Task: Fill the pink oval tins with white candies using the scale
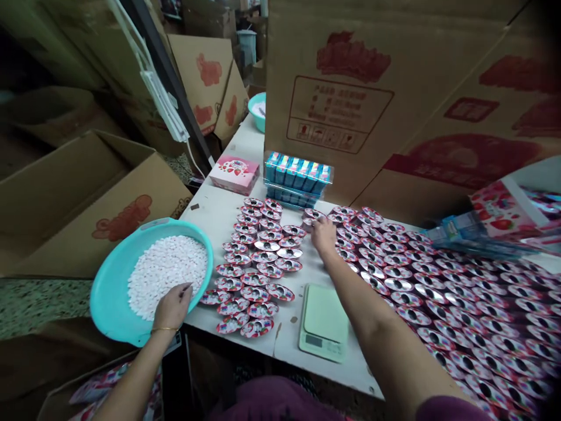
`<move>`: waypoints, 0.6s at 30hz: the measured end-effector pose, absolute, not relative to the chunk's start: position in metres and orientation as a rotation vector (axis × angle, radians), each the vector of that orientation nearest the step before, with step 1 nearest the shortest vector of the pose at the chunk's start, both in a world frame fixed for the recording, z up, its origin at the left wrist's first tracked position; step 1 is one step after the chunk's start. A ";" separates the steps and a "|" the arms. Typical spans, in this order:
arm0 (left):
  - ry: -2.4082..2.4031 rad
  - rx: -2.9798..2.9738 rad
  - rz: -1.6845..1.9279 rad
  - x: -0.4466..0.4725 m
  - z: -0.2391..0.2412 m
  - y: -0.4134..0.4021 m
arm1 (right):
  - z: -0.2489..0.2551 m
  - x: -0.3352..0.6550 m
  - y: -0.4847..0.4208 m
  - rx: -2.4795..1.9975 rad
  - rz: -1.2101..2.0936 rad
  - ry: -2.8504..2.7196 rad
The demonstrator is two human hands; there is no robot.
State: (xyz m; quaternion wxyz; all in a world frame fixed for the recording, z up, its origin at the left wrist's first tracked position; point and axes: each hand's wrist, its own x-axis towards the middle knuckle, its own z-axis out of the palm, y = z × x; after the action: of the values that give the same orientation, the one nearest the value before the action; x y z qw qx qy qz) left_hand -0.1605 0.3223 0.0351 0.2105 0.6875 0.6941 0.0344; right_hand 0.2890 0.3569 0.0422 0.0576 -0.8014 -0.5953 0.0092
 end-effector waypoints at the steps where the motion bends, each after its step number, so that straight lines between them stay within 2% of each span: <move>1: 1.923 1.903 0.094 -0.161 0.034 0.323 | 0.042 0.295 0.356 -2.481 -0.018 -1.788; 6: 1.978 2.015 -0.014 -0.167 0.026 0.332 | 0.066 0.307 0.335 -2.424 -0.167 -1.905; 10: 1.945 2.066 -0.223 -0.170 0.018 0.350 | 0.098 0.297 0.264 -2.394 -0.207 -1.937; 14: 1.856 2.107 -0.258 -0.165 0.014 0.364 | 0.097 0.267 0.175 -2.380 -0.060 -2.070; 18: 1.745 1.903 -0.015 -0.160 0.017 0.370 | 0.079 0.238 0.128 -2.464 0.137 -2.075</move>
State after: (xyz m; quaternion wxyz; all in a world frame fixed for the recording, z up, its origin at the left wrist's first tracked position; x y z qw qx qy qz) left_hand -0.1599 0.3697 0.0166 0.2760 0.7085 0.6495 -0.0056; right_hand 0.2384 0.1276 0.0786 -0.0412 -0.7635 -0.6431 0.0424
